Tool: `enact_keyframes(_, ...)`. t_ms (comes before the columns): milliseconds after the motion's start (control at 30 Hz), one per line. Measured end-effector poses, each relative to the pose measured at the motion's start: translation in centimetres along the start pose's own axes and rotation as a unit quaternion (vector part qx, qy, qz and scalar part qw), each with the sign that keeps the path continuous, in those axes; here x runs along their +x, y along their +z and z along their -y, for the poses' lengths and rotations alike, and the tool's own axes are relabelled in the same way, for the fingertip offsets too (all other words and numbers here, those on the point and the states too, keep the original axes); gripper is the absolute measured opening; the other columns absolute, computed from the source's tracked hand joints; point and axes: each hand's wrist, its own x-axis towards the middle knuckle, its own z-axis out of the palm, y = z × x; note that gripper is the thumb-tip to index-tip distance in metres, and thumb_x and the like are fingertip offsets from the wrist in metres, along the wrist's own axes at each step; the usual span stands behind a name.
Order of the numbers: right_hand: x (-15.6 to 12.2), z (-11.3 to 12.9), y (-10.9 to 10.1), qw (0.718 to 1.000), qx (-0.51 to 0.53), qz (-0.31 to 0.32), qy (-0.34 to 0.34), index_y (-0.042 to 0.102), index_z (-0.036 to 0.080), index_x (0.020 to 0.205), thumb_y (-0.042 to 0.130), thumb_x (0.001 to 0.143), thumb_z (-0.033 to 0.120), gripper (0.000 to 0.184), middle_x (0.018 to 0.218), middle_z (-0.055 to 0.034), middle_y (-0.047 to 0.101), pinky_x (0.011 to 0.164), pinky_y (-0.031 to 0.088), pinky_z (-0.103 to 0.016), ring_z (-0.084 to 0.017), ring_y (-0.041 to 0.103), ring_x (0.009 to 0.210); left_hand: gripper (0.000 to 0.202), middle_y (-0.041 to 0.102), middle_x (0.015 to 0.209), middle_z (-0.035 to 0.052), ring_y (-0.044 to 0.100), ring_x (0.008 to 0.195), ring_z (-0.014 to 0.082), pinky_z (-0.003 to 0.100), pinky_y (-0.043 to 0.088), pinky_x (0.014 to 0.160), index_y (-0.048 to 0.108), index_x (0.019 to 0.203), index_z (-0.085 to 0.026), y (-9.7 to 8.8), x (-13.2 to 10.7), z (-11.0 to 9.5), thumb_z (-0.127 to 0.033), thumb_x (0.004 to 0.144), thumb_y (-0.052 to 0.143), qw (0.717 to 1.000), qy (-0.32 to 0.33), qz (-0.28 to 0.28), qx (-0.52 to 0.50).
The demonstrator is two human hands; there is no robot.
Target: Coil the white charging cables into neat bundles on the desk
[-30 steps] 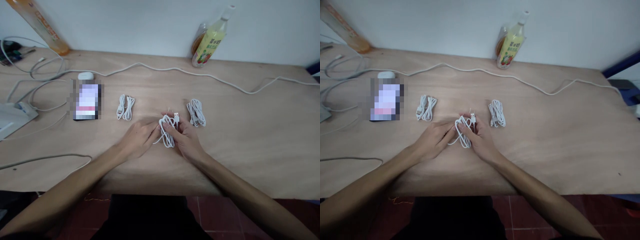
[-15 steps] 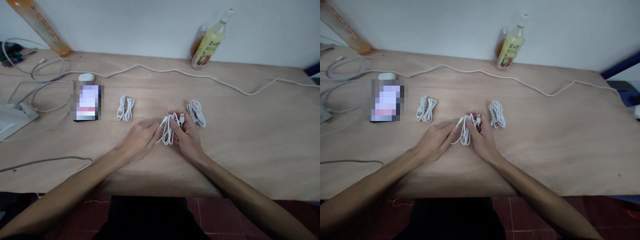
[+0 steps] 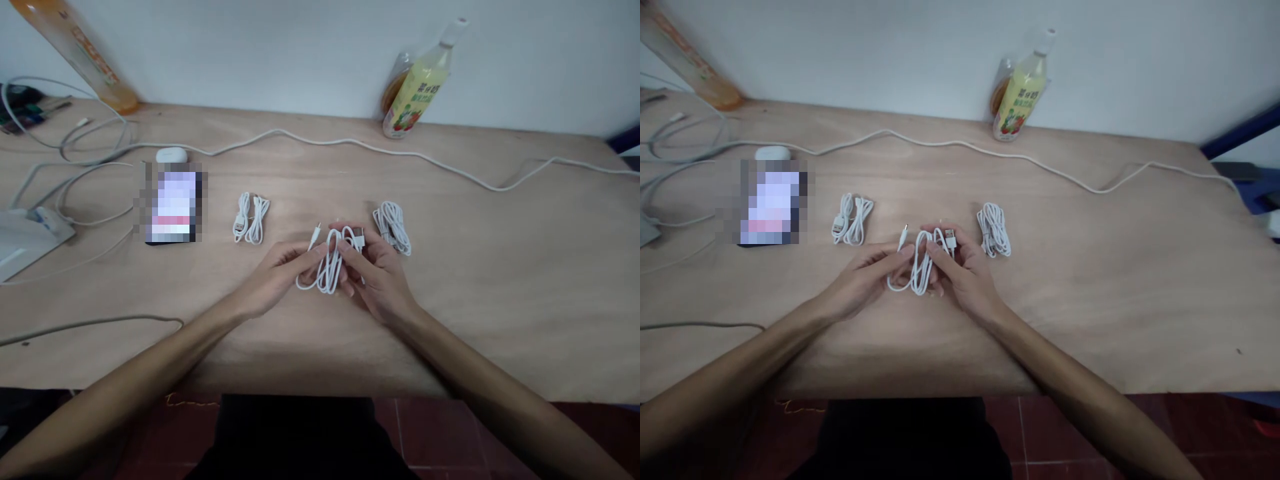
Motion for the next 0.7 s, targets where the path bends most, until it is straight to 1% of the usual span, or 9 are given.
enact_keyframes(67, 0.0, 0.0, -0.1, 1.0, -0.001, 0.006, 0.006, 0.072, 0.025, 0.121, 0.088, 0.095, 0.048, 0.038, 0.066, 0.0081, 0.065, 0.042, 0.044, -0.021, -0.009, 0.054, 0.047, 0.05, 0.075, 0.081, 0.0072, 0.074, 0.082, 0.0223, 0.036, 0.059, 0.08, 0.062, 0.073, -0.02, -0.1, 0.0, 0.2, -0.057, 0.106, 0.068, 0.999, -0.006, 0.009, -0.033)
enact_keyframes(133, 0.0, -0.1, -0.2, 1.0, -0.001, -0.001, 0.007, 0.074, 0.025, 0.122, 0.088, 0.094, 0.047, 0.038, 0.069, 0.0068, 0.067, 0.041, 0.044, -0.021, -0.009, 0.054, 0.049, 0.049, 0.077, 0.085, 0.0081, 0.075, 0.084, 0.0234, 0.037, 0.059, 0.081, 0.067, 0.078, -0.019, -0.1, 0.0, 0.2, -0.058, 0.107, 0.066, 0.997, -0.008, 0.024, -0.067)
enact_keyframes(200, 0.0, -0.1, -0.3, 1.0, -0.002, -0.011, 0.007, 0.076, 0.026, 0.122, 0.089, 0.092, 0.048, 0.039, 0.074, 0.0053, 0.068, 0.041, 0.044, -0.021, -0.01, 0.055, 0.053, 0.047, 0.079, 0.089, 0.0086, 0.075, 0.086, 0.0234, 0.037, 0.058, 0.084, 0.072, 0.085, -0.019, -0.1, 0.1, 0.1, -0.057, 0.109, 0.062, 0.997, 0.001, 0.028, -0.073)
enact_keyframes(300, 0.1, 0.0, -0.3, 1.0, -0.007, -0.018, 0.01, 0.079, 0.026, 0.123, 0.09, 0.091, 0.049, 0.041, 0.076, 0.0039, 0.067, 0.043, 0.045, -0.021, -0.011, 0.056, 0.058, 0.043, 0.081, 0.094, 0.008, 0.072, 0.088, 0.0206, 0.034, 0.055, 0.087, 0.077, 0.089, -0.019, -0.1, 0.1, -0.3, -0.052, 0.112, 0.06, 0.999, 0.035, 0.002, 0.0)
enact_keyframes(400, 0.2, 0.1, -0.4, 1.0, -0.017, -0.022, 0.012, 0.081, 0.024, 0.124, 0.089, 0.092, 0.049, 0.042, 0.074, 0.0036, 0.065, 0.045, 0.046, -0.022, -0.011, 0.055, 0.06, 0.037, 0.081, 0.095, 0.0065, 0.07, 0.088, 0.0186, 0.032, 0.053, 0.088, 0.079, 0.089, -0.019, 0.0, 0.1, -0.9, -0.043, 0.111, 0.063, 0.994, 0.072, -0.018, 0.083)
enact_keyframes(500, 0.3, 0.2, -0.5, 0.999, -0.024, -0.031, 0.015, 0.082, 0.023, 0.124, 0.089, 0.09, 0.051, 0.044, 0.075, 0.0029, 0.065, 0.046, 0.046, -0.022, -0.011, 0.054, 0.06, 0.034, 0.081, 0.094, 0.0063, 0.072, 0.09, 0.0202, 0.034, 0.055, 0.091, 0.081, 0.089, -0.02, 0.0, 0.1, -1.3, -0.04, 0.111, 0.064, 0.989, 0.104, -0.017, 0.106)
enact_keyframes(567, 0.3, 0.1, -0.5, 0.999, -0.024, -0.032, 0.017, 0.082, 0.023, 0.124, 0.09, 0.089, 0.052, 0.046, 0.075, 0.0024, 0.067, 0.045, 0.046, -0.022, -0.012, 0.054, 0.06, 0.03, 0.081, 0.096, 0.0063, 0.074, 0.095, 0.0217, 0.035, 0.056, 0.093, 0.083, 0.092, -0.022, 0.0, 0.2, -1.3, -0.038, 0.11, 0.065, 0.985, 0.123, -0.029, 0.119)
enact_keyframes(633, 0.4, 0.1, -0.6, 0.999, -0.023, -0.031, 0.017, 0.082, 0.022, 0.124, 0.09, 0.089, 0.052, 0.047, 0.075, 0.0025, 0.066, 0.046, 0.045, -0.023, -0.012, 0.055, 0.061, 0.026, 0.081, 0.096, 0.0058, 0.072, 0.097, 0.022, 0.035, 0.055, 0.094, 0.085, 0.093, -0.024, -0.1, 0.2, -1.2, -0.036, 0.108, 0.068, 0.974, 0.14, -0.069, 0.163)
enact_keyframes(700, 0.3, 0.0, -0.6, 0.999, -0.019, -0.033, 0.014, 0.082, 0.022, 0.125, 0.09, 0.09, 0.051, 0.046, 0.072, 0.0034, 0.065, 0.046, 0.045, -0.022, -0.012, 0.055, 0.06, 0.023, 0.079, 0.095, 0.0056, 0.07, 0.098, 0.0221, 0.034, 0.054, 0.092, 0.087, 0.092, -0.026, -0.1, 0.1, -1.1, -0.036, 0.105, 0.071, 0.955, 0.156, -0.122, 0.22)
